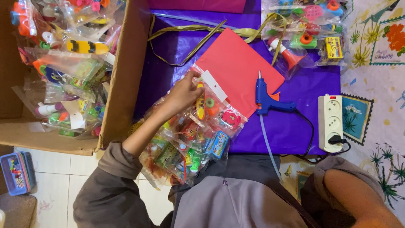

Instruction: Selecting small packaged toys from a box and using a hot glue gun to attach them to a red cardstock display sheet.

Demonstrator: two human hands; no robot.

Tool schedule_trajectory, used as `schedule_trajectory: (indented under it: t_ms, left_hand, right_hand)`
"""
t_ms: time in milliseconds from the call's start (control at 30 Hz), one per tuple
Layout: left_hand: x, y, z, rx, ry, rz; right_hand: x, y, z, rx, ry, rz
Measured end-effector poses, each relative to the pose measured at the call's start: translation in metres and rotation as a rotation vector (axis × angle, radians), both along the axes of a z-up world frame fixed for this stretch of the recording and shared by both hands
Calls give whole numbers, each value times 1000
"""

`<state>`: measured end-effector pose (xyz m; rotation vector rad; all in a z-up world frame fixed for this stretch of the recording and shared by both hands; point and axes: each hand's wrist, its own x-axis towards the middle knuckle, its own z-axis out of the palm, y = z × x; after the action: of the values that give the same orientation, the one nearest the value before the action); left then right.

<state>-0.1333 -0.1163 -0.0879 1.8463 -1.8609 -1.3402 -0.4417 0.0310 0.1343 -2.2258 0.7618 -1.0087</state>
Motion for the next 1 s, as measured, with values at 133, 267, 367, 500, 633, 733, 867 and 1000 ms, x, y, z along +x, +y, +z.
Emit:
schedule_trajectory:
  t_ms: [133, 267, 367, 500, 633, 733, 867, 1000]
  left_hand:
    - [-6, 3, 10, -19, -9, -60]
    - [-8, 1, 5, -34, -55, -107]
    - [-18, 2, 16, -22, -73, -126]
    - [-26, 1, 15, -24, -54, -73]
    - [-22, -5, 7, -8, -20, -21]
    - [-20, -9, 4, -15, -55, -58]
    - [-10, -13, 3, -68, -101, -148]
    - [0, -15, -38, -289, -211, -241]
  right_hand:
    - [16, -19, -29, -30, 39, -5]
    - [27, -44, -69, -65, 81, -11]
    - [47, -70, -116, -81, 102, -15]
    - [57, -107, -205, -178, 480, -142]
    - [63, -123, -247, -182, 609, -163]
    - [68, -127, -272, -278, 609, -208]
    - [69, -135, -292, -343, 652, -256]
    - [68, -139, -303, -346, 707, -269]
